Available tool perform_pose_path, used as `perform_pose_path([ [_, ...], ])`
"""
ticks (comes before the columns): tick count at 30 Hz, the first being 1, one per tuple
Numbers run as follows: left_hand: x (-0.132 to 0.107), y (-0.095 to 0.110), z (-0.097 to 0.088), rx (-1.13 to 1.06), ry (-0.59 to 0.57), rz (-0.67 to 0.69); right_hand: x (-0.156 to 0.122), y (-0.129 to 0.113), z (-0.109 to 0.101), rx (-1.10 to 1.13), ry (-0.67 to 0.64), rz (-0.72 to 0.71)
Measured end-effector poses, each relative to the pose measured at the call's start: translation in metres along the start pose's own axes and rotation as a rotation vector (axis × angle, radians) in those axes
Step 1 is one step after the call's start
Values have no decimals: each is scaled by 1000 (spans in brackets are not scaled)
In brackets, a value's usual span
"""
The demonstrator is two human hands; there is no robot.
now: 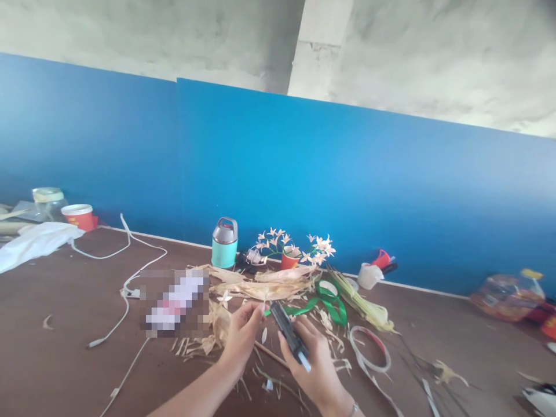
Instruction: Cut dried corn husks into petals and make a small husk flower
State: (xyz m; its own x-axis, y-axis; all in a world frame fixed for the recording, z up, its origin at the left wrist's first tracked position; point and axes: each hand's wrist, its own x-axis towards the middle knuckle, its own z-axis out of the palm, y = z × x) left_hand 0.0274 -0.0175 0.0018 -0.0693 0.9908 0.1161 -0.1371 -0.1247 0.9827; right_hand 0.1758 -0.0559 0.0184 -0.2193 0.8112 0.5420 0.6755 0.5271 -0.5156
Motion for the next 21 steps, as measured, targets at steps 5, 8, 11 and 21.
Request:
perform_pose_path([
  [5, -2, 3, 2, -8, -21, -36, -4, 5, 3, 9, -17, 9],
  [8, -3, 1, 2, 2, -37, -35, -4, 7, 3, 4, -21, 8],
  [11, -3, 0, 2, 26, -38, -29, -5, 8, 4, 1, -17, -8],
  [21, -3, -1, 3, -15, -41, -55, -6, 12, 7, -23, 23, -40],
])
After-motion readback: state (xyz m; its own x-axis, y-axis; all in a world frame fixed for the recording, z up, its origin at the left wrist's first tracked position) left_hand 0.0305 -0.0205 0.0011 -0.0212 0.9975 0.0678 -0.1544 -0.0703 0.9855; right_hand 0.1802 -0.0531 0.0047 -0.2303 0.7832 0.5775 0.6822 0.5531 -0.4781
